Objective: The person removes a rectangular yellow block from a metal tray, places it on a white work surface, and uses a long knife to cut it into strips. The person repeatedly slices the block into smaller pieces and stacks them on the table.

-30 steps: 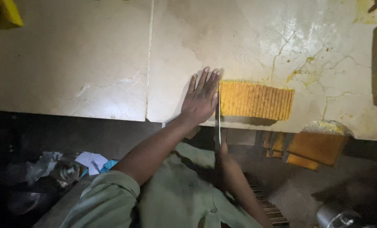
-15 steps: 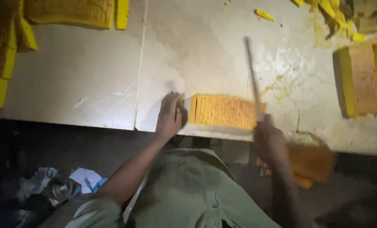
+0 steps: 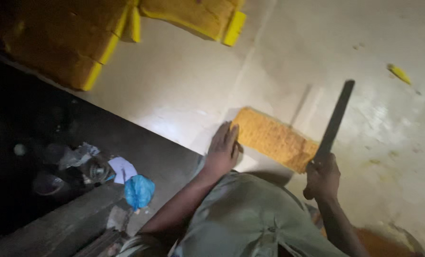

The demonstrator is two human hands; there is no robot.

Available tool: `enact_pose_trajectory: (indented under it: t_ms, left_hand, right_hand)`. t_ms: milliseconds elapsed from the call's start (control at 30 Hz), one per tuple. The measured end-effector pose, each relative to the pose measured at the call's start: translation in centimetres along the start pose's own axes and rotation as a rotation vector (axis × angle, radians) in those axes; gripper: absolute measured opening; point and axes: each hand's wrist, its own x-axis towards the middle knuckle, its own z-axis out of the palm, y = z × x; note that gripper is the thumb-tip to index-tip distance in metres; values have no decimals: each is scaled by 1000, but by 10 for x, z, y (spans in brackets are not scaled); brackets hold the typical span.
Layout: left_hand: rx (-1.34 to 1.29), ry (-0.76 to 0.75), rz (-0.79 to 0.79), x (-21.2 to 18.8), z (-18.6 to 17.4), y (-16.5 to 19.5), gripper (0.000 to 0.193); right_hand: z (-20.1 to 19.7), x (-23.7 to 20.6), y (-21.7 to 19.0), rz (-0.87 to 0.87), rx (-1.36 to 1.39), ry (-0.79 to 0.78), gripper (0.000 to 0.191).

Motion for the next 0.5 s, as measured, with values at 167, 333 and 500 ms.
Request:
enact_pose_trajectory:
  t_ms: [167, 333, 500]
  left_hand:
    - [145, 124, -125, 84, -64, -122, 76]
    - [369, 222, -258, 160, -130, -217, 88]
    - [315, 330, -336, 224, -148, -270, 84]
  right_hand:
    - [87, 44, -133, -326, 175, -81, 21]
    - [169, 90, -261, -477, 326, -261, 22]
    - [200, 133, -338, -230, 164, -438, 36]
